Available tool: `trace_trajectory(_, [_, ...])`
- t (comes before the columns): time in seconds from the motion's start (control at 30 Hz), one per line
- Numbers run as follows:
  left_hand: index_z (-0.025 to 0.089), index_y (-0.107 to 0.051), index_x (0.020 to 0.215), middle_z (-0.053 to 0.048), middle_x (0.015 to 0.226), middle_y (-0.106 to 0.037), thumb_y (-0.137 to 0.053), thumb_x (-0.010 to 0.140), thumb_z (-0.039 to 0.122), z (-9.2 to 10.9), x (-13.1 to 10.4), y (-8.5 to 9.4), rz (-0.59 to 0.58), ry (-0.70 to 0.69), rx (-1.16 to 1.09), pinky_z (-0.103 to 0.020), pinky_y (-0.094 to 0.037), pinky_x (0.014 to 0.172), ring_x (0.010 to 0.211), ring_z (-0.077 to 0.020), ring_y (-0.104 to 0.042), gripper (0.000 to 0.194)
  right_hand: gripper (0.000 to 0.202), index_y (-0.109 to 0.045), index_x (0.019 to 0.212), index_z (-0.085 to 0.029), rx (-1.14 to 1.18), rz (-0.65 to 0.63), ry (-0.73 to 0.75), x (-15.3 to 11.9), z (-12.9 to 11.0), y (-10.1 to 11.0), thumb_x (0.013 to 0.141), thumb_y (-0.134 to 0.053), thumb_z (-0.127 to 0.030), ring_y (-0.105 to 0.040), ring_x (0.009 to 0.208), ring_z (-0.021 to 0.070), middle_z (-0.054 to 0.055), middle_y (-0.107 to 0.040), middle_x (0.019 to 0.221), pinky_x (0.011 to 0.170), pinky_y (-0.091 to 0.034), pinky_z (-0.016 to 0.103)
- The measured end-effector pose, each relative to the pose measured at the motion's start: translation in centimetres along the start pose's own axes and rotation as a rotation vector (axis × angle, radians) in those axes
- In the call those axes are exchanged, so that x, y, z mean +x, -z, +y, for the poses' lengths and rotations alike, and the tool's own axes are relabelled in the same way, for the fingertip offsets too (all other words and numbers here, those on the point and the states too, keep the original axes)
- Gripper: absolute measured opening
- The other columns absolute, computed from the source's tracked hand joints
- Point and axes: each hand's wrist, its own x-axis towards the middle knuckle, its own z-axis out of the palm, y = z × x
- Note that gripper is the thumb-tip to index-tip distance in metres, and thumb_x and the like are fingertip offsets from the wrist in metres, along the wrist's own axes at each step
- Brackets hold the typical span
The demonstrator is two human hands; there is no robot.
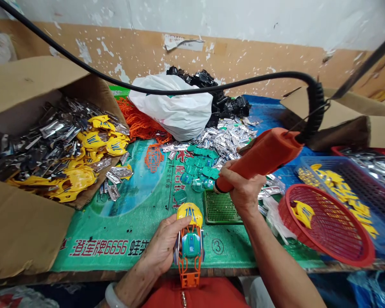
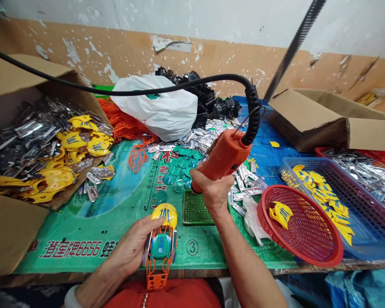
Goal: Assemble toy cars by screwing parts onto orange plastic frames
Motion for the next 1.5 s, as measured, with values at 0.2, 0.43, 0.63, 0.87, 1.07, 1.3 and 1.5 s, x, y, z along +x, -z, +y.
trace_trajectory(0.2, [0.011,-0.072,0.084,-0.005,0.066,-0.071,-0.078,0.068,0.028,0.0,-0.1,0.0,-0.021,0.012,0.01,-0.022,-0.052,0.047,0.05,-0.0123,-0.061,0.024,0.015,-0.066,0.061,-0.019,-0.023,-0.025,0.006,0.1,0.2,0.2,0.054,-0.079,-0.022,-0.058,0.053,0.0135,-0.003,-0.064,0.06,0.054,-0.049,0.03])
trace_trajectory(0.43, [0.01,-0.072,0.086,-0.004,0.065,-0.07,-0.079,0.068,0.028,0.1,-0.1,-0.1,-0.021,0.016,0.013,-0.021,-0.052,0.046,0.049,-0.0115,-0.061,0.027,0.018,-0.065,0.062,-0.018,-0.056,-0.077,-0.004,0.0,-0.3,0.0,0.051,-0.079,-0.016,-0.058,0.055,0.0142,-0.003,-0.064,0.062,0.055,-0.05,0.03])
trace_trajectory(0.63, [0.01,-0.071,0.087,-0.005,0.067,-0.071,-0.077,0.07,0.028,0.0,-0.2,0.1,-0.017,0.016,0.026,-0.021,-0.052,0.046,0.05,-0.0121,-0.062,0.026,0.015,-0.064,0.061,-0.017,0.007,-0.046,0.001,0.1,-0.1,0.2,0.054,-0.078,-0.017,-0.057,0.054,0.0131,-0.003,-0.062,0.062,0.055,-0.048,0.03])
trace_trajectory(0.87, [0.01,-0.071,0.089,-0.005,0.064,-0.07,-0.077,0.07,0.027,0.1,-0.2,0.0,-0.009,0.017,0.024,-0.022,-0.051,0.046,0.048,-0.0121,-0.061,0.027,0.014,-0.062,0.062,-0.017,0.096,-0.065,0.015,0.4,0.1,0.7,0.058,-0.076,-0.019,-0.057,0.054,0.0137,-0.002,-0.062,0.063,0.056,-0.048,0.032])
trace_trajectory(1.07, [0.011,-0.07,0.088,-0.004,0.065,-0.069,-0.079,0.066,0.031,0.1,0.1,-0.3,0.023,0.01,0.032,-0.022,-0.05,0.045,0.047,-0.0121,-0.059,0.031,0.012,-0.06,0.065,-0.018,0.14,-0.083,0.027,0.1,-1.3,0.9,0.06,-0.072,-0.016,-0.056,0.053,0.0132,-0.003,-0.061,0.063,0.055,-0.047,0.032])
trace_trajectory(1.3, [0.01,-0.07,0.085,-0.003,0.063,-0.068,-0.079,0.064,0.036,-0.3,0.3,-0.3,0.054,-0.061,0.082,-0.018,-0.043,0.04,0.044,-0.0089,-0.053,0.034,0.038,-0.062,0.097,-0.027,0.32,-0.199,-0.069,-2.5,-5.5,0.5,0.062,-0.07,-0.013,-0.058,0.058,0.0141,-0.004,-0.062,0.069,0.058,-0.05,0.033])
trace_trajectory(1.5, [0.011,-0.069,0.084,-0.001,0.061,-0.065,-0.08,0.064,0.035,-0.5,0.5,0.0,0.025,-0.071,0.022,-0.02,-0.047,0.047,0.048,-0.01,-0.055,0.033,0.048,-0.06,0.108,-0.031,0.321,-0.305,-0.141,-4.1,-5.6,0.0,0.065,-0.072,-0.014,-0.059,0.063,0.0139,-0.005,-0.063,0.073,0.063,-0.051,0.033])
